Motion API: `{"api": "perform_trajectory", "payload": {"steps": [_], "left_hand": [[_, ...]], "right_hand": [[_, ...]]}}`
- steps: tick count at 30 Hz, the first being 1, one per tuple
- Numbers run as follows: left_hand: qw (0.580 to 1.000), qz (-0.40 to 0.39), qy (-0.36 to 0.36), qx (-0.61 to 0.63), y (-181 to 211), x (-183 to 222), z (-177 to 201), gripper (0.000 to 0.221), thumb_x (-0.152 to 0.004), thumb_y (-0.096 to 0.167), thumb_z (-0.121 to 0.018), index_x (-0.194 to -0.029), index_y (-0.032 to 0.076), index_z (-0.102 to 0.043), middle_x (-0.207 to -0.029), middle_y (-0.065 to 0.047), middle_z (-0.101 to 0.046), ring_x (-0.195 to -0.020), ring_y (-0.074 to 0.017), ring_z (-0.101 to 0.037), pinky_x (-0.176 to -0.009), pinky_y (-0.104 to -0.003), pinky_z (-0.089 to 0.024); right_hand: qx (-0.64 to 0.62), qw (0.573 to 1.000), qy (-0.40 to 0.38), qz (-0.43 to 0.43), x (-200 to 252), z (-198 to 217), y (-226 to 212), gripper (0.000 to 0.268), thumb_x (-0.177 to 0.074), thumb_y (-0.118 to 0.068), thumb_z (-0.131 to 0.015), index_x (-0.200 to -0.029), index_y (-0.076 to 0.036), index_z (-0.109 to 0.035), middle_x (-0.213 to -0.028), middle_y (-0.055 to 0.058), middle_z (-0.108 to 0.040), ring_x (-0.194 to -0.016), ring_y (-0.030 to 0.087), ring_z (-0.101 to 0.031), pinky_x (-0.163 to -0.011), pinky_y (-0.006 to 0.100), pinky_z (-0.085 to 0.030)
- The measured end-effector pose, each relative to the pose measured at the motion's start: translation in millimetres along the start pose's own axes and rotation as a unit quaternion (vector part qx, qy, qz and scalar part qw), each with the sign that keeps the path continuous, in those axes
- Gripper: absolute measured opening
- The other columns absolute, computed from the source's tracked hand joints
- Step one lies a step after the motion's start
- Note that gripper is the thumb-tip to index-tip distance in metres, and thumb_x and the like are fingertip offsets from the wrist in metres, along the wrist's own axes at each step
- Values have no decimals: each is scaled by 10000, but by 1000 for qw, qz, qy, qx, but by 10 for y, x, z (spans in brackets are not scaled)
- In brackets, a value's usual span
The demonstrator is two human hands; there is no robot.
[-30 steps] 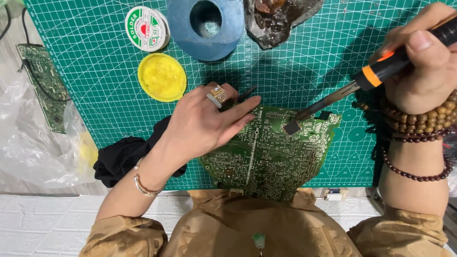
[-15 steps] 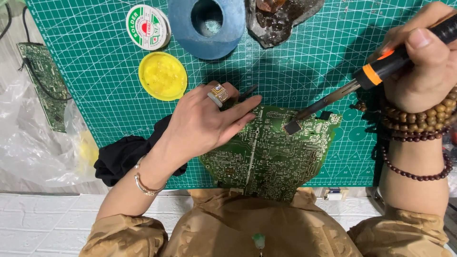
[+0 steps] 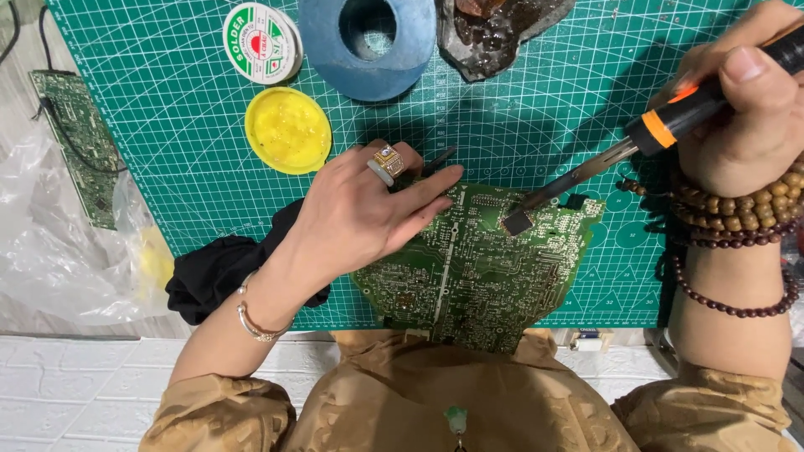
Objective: Soldering and reworking electronic components on a printed circuit board using a soldering iron.
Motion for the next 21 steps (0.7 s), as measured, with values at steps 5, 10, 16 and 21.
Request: {"api": "perform_trajectory", "payload": {"steps": [5, 10, 16, 21], "left_hand": [[1000, 2, -2, 0, 6, 0, 0, 250, -965, 199, -689, -1149, 52, -771, -844, -88, -572, -684, -174, -570, -690, -329, -449], [1000, 0, -4, -1, 13, -12, 14, 249, -969, 196, -679, -1144, 44, -770, -797, -81, -555, -708, -175, -586, -708, -330, -454], [1000, 4, -12, 9, 40, -50, 55, 247, -955, 191, -691, -1134, 39, -766, -861, -86, -576, -764, -197, -590, -695, -336, -437], [1000, 3, -9, 11, 42, -60, 63, 238, -944, 178, -698, -1119, 33, -767, -834, -86, -581, -739, -199, -588, -646, -335, -417]], "right_hand": [[3, 1000, -3, 17, -24, -7, 10, 224, -1147, -139, -354, -1073, 49, -449, -848, 186, -520, -670, 261, -563, -676, 294, -485], [-12, 1000, 11, 15, -20, 7, 78, 199, -1142, -157, -394, -1073, 19, -457, -861, 171, -533, -648, 213, -523, -657, 262, -454], [-15, 999, 14, 40, -53, -11, 54, 203, -1148, -134, -419, -1063, 42, -476, -847, 179, -547, -602, 197, -481, -625, 260, -429], [-6, 999, 19, 38, -68, -36, 23, 201, -1134, -116, -464, -1021, 43, -511, -844, 170, -560, -595, 182, -454, -628, 261, -406]]}}
Point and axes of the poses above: each hand's wrist, its own x-axis away from the middle knuckle, its own z-axis out of the back of the hand, y = z × x, the point moved 1 cm from there along -x, towards the middle knuckle
